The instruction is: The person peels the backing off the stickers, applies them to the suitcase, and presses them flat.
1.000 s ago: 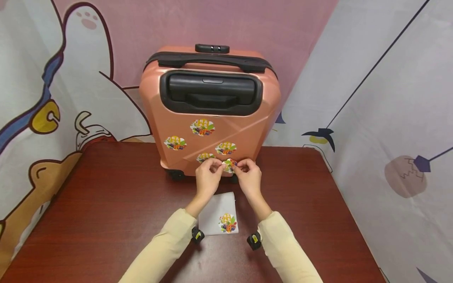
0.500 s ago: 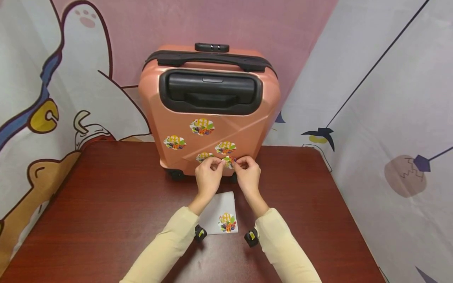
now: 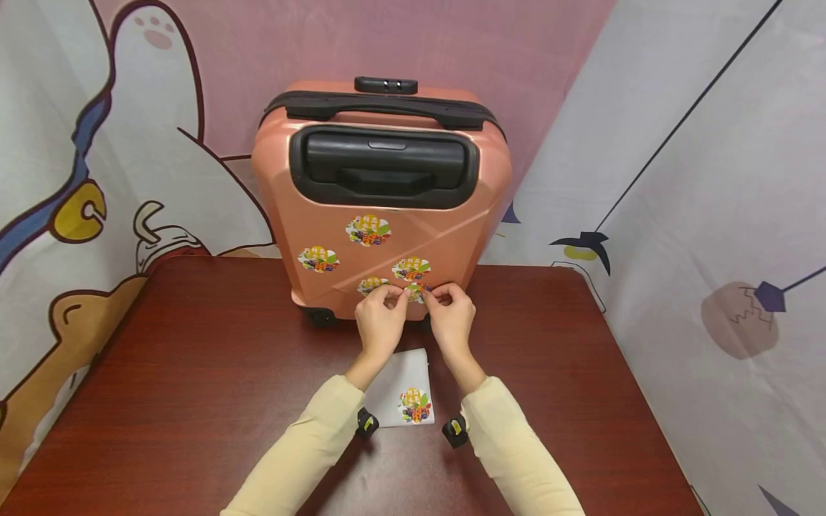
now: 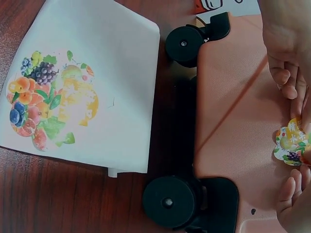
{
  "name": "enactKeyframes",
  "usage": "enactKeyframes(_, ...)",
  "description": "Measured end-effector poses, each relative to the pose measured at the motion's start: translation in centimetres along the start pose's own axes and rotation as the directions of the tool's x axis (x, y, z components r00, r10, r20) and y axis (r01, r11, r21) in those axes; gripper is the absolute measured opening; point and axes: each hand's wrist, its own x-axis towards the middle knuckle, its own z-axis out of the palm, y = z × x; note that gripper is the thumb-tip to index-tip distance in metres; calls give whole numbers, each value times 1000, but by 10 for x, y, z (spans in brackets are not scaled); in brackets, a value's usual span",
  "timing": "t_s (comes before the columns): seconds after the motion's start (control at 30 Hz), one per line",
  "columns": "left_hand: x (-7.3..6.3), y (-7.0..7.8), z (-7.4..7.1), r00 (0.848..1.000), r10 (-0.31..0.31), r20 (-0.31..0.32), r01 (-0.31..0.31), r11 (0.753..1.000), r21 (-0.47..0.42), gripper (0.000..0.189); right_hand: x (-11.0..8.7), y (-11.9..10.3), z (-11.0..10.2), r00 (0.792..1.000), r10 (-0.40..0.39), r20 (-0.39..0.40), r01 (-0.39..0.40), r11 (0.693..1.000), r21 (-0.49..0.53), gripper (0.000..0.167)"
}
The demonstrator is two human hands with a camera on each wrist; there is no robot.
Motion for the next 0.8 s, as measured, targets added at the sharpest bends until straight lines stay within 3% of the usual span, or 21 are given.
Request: enactKeyframes(0.8,0,4,-3,1000,12,-4,-12,998,67,13,2,0,-4,998,-25,-52,23,999,-46,19)
